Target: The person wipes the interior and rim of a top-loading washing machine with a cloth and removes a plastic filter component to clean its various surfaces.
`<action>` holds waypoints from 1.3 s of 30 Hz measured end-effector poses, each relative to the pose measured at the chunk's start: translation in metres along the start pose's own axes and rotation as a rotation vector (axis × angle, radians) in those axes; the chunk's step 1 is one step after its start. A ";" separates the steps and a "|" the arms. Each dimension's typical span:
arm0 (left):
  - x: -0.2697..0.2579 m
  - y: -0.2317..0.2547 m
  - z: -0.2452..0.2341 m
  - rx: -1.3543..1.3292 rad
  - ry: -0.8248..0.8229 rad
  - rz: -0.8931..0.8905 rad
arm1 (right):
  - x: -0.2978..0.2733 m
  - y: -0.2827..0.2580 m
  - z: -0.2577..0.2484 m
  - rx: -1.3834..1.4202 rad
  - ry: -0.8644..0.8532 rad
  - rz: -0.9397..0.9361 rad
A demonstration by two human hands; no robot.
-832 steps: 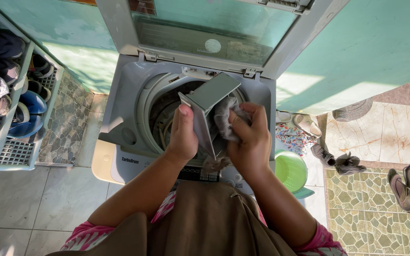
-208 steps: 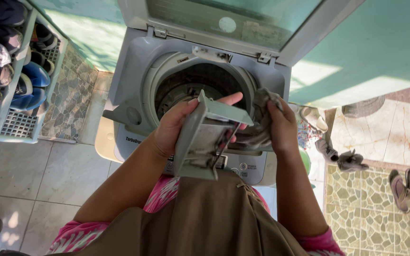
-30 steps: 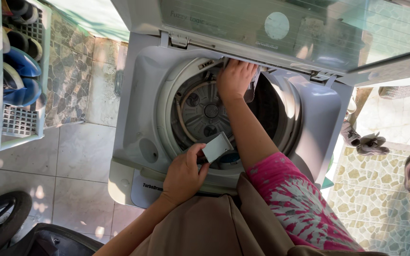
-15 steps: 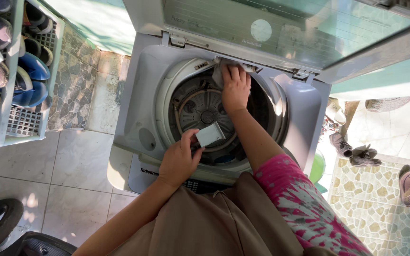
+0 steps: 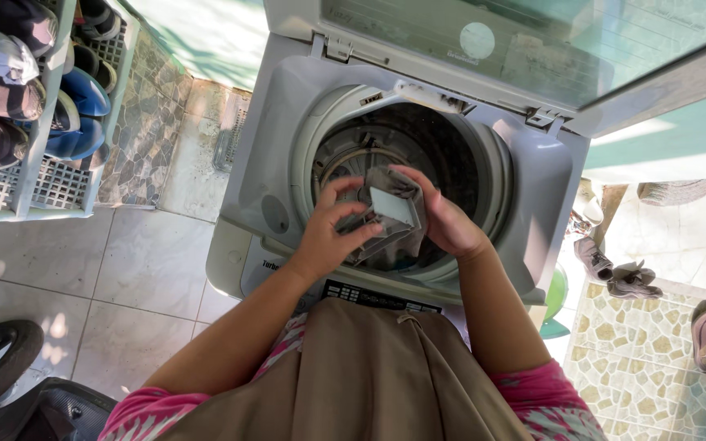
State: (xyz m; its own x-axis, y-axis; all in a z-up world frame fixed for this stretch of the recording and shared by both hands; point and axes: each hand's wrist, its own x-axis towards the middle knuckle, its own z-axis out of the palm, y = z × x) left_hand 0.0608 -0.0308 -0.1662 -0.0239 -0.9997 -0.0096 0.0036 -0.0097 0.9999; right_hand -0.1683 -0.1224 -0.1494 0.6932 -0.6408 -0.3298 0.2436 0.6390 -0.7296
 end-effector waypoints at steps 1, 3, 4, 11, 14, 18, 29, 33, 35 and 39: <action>0.006 -0.002 -0.005 0.084 -0.002 0.082 | -0.006 -0.008 0.014 -0.040 -0.181 -0.042; 0.011 -0.001 -0.008 0.167 -0.009 0.162 | -0.009 -0.012 0.032 -0.361 -0.100 -0.093; 0.014 0.002 -0.007 0.043 -0.071 0.028 | -0.008 -0.012 0.035 -0.684 -0.020 -0.147; 0.056 0.004 -0.040 -0.347 -0.288 -0.526 | -0.014 0.013 0.008 -0.701 0.186 -0.070; 0.071 -0.016 -0.054 -0.086 -0.443 -0.405 | -0.010 0.024 0.009 -0.195 0.122 -0.184; 0.049 -0.026 -0.044 0.054 -0.537 -0.584 | 0.007 0.021 0.018 0.052 0.096 -0.207; 0.073 0.038 -0.112 0.720 0.442 0.174 | 0.032 0.043 -0.025 0.259 0.415 -0.199; 0.106 -0.021 -0.117 1.400 -0.027 0.316 | 0.037 0.058 -0.028 0.009 0.460 -0.169; 0.127 -0.043 -0.119 1.467 -0.021 0.361 | 0.049 0.055 -0.034 -0.024 0.476 -0.147; 0.168 -0.063 -0.115 1.637 0.223 0.479 | 0.040 0.069 -0.046 0.046 0.512 -0.104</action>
State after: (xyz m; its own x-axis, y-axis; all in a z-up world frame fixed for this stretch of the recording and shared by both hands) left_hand 0.1715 -0.2011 -0.2313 -0.1958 -0.8913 0.4090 -0.9795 0.1580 -0.1246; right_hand -0.1549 -0.1237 -0.2411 0.2464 -0.8203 -0.5161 0.3310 0.5718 -0.7507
